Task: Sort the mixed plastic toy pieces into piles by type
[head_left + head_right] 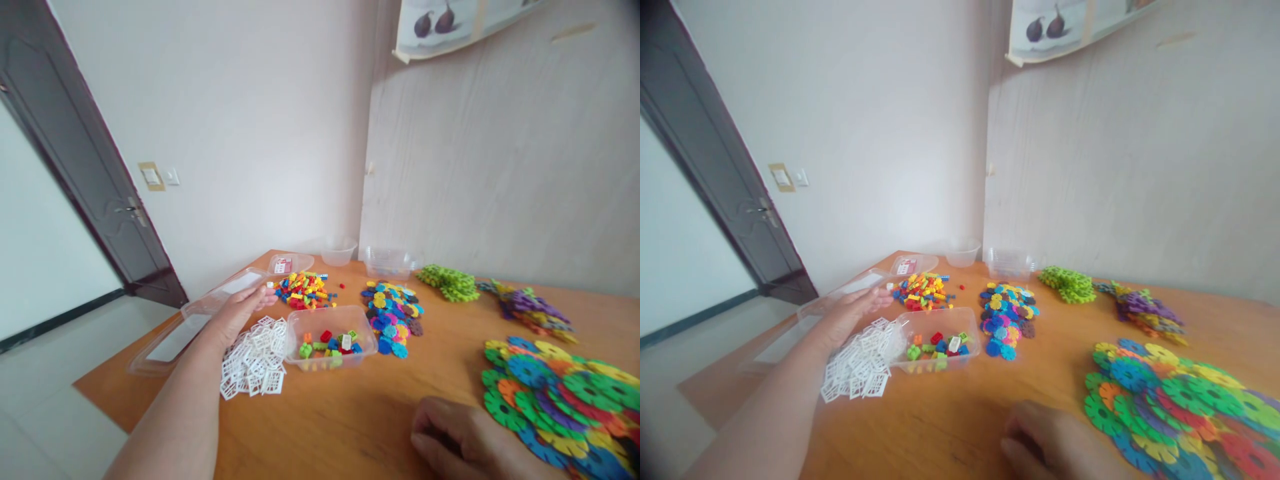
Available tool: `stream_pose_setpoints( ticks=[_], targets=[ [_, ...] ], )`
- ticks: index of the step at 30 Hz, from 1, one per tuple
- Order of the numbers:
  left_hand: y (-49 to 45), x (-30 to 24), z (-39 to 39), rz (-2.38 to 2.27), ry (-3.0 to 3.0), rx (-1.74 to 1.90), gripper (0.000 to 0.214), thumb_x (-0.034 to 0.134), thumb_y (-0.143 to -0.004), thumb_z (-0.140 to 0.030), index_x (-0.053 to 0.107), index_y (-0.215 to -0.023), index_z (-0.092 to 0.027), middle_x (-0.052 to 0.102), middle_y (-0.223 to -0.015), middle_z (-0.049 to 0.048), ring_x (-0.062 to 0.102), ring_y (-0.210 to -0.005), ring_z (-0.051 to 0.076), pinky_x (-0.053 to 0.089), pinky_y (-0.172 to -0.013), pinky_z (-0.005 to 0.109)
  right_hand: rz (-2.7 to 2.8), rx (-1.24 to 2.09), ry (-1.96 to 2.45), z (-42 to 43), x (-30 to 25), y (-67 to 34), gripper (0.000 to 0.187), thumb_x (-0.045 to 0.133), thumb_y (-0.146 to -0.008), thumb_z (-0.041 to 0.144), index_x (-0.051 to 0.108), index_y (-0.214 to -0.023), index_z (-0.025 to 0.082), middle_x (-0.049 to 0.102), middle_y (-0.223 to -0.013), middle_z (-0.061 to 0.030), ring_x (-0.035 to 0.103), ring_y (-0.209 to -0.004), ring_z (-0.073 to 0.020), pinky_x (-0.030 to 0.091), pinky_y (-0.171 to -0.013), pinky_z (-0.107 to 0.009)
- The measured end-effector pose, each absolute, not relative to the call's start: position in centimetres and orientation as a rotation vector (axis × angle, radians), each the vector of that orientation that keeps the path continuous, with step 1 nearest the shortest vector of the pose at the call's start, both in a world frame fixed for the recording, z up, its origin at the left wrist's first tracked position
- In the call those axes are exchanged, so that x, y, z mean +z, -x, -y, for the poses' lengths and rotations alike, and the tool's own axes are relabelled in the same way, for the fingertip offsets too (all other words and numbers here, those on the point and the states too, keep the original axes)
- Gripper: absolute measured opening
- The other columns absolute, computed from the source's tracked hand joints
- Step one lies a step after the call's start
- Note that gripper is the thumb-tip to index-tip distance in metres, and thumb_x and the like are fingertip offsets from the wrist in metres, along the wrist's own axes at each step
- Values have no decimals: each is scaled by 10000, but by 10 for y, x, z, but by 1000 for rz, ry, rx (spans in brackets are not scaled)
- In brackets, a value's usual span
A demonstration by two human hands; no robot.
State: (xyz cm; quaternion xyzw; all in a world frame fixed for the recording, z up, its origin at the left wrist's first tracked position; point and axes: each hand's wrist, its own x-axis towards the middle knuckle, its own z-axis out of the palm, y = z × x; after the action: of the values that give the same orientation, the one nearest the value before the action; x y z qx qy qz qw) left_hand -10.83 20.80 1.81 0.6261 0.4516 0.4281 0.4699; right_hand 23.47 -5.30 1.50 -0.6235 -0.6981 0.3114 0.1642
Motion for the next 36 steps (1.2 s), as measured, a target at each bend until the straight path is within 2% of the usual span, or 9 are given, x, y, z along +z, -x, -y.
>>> stream_pose_setpoints(
  ticks=[6, 9, 16, 20, 23, 28, 32, 36],
  targets=[
    [100, 32, -206, -1259, -1481, 1408, 605, 601, -759, -631, 677, -1064, -114, 733, -1028, 160, 676, -1009, 270, 448, -958, 419, 2013, 777, 1755, 56, 18, -228, 219, 482, -909, 356, 654, -834, 244, 696, -837, -2, 628, -753, -148, 450, -647, -220],
    [90, 45, -197, -1273, -1468, 1452, 579, 612, -743, -629, 683, -1008, -120, 740, -988, 147, 682, -983, 259, 471, -922, 388, 2019, 694, 1737, 56, 14, -226, 226, 464, -915, 346, 645, -836, 235, 693, -851, -23, 631, -769, -162, 454, -655, -237],
    [57, 57, -167, -1308, -1565, 1254, 534, 573, -781, -595, 677, -1027, -133, 732, -1033, 134, 683, -956, 240, 495, -855, 349, 2061, 631, 1605, 57, -1, -231, 222, 440, -934, 322, 623, -844, 234, 672, -828, -20, 624, -743, -153, 437, -654, -248],
    [38, 54, -150, -1277, -1750, 1072, 488, 554, -794, -574, 689, -997, -151, 735, -1010, 84, 662, -966, 234, 491, -823, 312, 2060, 571, 1571, 59, -1, -230, 206, 441, -932, 285, 616, -838, 234, 662, -818, -7, 616, -742, -145, 426, -661, -245],
    [27, 55, -140, -1331, -1905, 948, 375, 570, -782, -481, 701, -940, -167, 737, -969, 47, 648, -966, 235, 481, -819, 298, 2060, 524, 1535, 60, -1, -230, 180, 449, -923, 257, 609, -844, 231, 655, -823, 0, 611, -749, -140, 418, -664, -240],
    [15, 50, -137, -1445, -1905, 894, 238, 567, -710, -253, 676, -900, -161, 726, -895, 57, 659, -859, 207, 480, -754, 278, 2053, 484, 1514, 60, -1, -229, 173, 453, -914, 242, 602, -830, 221, 654, -818, -3, 610, -743, -138, 414, -659, -236],
    [8, 42, -140, -1501, -1955, 880, 156, 541, -713, -207, 659, -811, -175, 704, -797, 42, 644, -772, 188, 456, -690, 264, 2034, 496, 1506, 59, -1, -230, 166, 461, -905, 236, 612, -839, 217, 660, -821, -4, 612, -748, -137, 420, -671, -231],
    [0, 41, -136, -1490, -1902, 899, 148, 554, -710, -214, 659, -806, -175, 685, -733, 24, 622, -722, 177, 441, -665, 257, 1992, 517, 1500, 58, -2, -232, 159, 468, -896, 226, 618, -842, 217, 664, -819, 6, 609, -750, -129, 428, -685, -226]
  ],
)
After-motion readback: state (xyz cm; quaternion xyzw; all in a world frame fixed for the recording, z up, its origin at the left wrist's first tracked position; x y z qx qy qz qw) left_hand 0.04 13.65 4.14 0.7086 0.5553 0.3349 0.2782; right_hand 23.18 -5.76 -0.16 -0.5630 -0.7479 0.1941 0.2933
